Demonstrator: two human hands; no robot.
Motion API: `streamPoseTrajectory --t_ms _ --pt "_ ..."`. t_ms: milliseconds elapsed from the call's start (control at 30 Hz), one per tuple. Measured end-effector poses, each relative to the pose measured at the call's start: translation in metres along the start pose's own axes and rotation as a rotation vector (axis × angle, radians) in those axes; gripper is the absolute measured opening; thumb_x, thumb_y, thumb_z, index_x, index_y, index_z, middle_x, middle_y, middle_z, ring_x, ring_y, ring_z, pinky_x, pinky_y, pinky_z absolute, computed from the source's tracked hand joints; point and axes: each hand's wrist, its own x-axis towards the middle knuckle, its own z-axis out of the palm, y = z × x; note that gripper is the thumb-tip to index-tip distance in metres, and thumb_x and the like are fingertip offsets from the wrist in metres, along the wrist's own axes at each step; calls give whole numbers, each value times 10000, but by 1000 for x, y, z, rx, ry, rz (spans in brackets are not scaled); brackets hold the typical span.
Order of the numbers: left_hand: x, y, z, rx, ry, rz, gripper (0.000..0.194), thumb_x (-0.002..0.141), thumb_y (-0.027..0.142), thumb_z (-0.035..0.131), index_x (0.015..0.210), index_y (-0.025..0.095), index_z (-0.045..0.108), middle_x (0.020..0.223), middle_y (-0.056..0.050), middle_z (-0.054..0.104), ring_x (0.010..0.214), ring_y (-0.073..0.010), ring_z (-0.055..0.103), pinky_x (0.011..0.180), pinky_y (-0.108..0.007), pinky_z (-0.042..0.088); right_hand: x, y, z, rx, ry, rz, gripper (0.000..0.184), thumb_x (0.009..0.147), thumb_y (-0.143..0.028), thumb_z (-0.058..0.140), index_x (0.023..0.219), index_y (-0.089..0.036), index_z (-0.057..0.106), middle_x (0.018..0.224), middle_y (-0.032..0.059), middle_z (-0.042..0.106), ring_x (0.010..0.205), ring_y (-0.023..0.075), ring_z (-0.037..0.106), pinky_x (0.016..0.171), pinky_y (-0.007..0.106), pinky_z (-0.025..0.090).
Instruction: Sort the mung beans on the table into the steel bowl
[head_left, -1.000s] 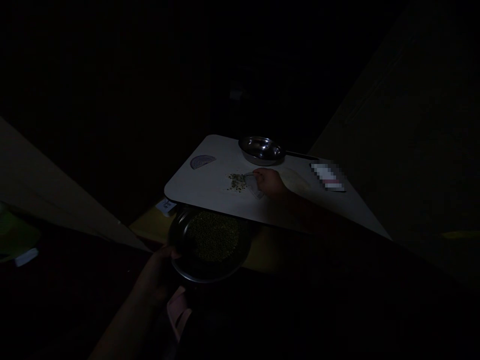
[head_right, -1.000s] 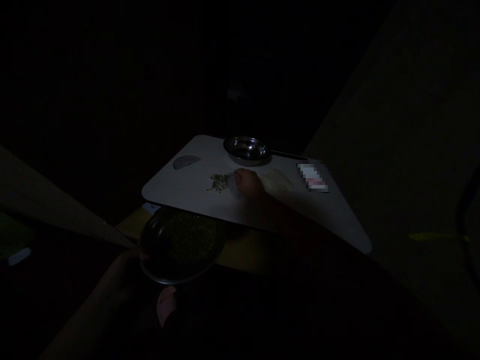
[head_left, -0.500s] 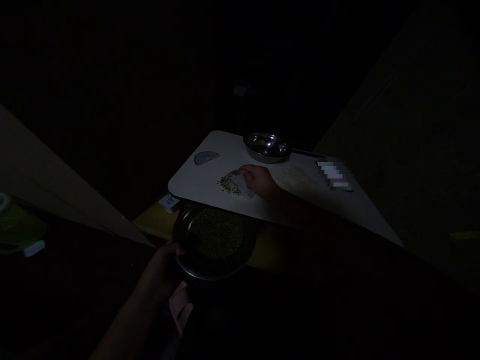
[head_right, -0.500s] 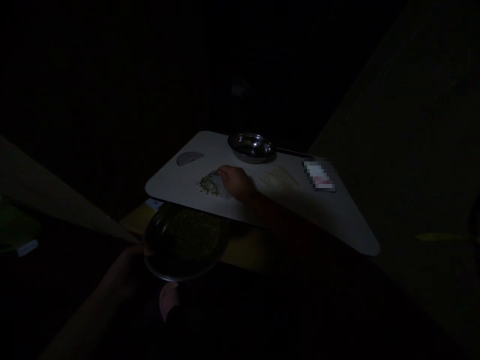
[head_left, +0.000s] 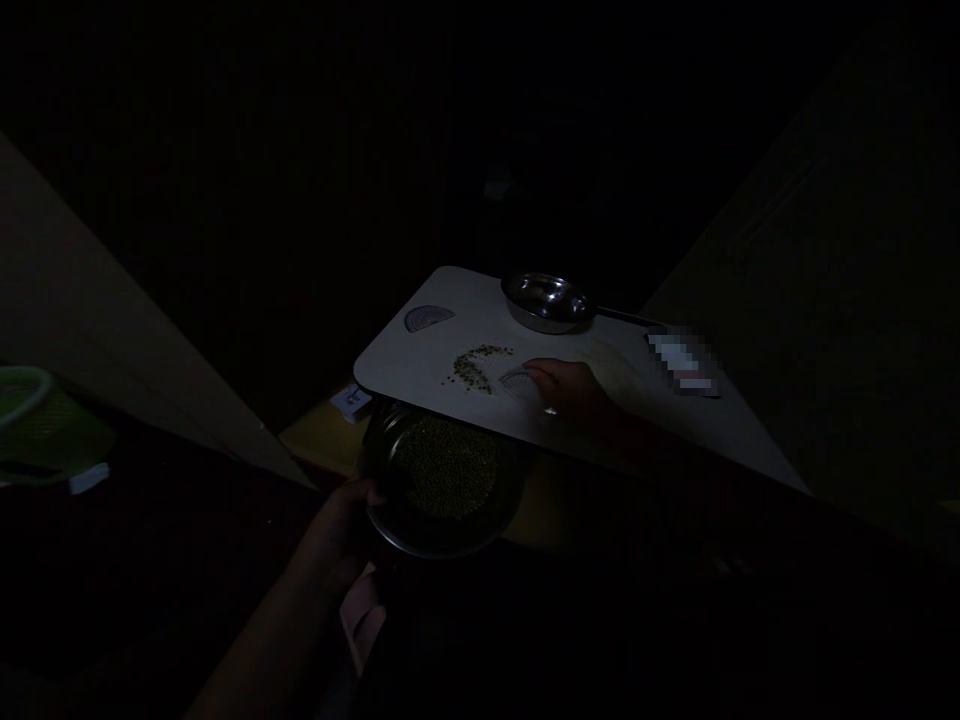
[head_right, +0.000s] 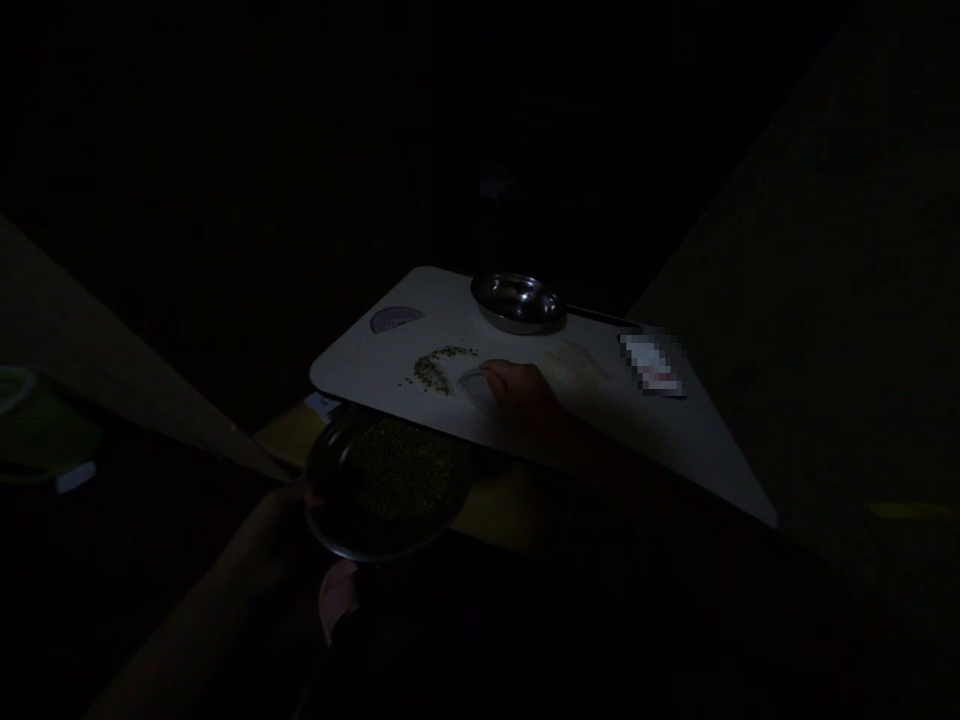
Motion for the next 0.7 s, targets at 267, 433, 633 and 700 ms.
streamPoseTrajectory --t_ms 267,433,633,700 --pt "3 0 -1 40 -39 34 179 441 25 556 566 142 610 489 -23 575 460 -142 525 485 -268 463 1 -34 10 83 -14 -84 306 883 -221 479 1023 -212 751 1023 49 767 929 202 713 857 338 541" --pt "4 -1 0 50 -39 36 193 428 37 564 576 157 593 489 -13 576 464 -140 526 480 -259 449 5 -40 25 75 -32 -112 294 883 -233 497 1043 -230 743 1049 48 762 960 199 707 870 343 537" --pt "8 -4 -3 1 -79 42 200 484 32 580 630 169 582 482 8 557 448 -127 501 446 -238 410 15 -38 34 9 2 -51 282 894 -228 490 999 -212 751 970 74 770 929 227 709 863 365 536" --pt "7 -4 -3 -44 -98 17 210 488 18 577 634 169 576 492 1 568 449 -131 513 443 -237 411 21 -37 37 7 25 -43 282 902 -220 482 986 -212 751 964 78 768 936 233 705 867 375 536"
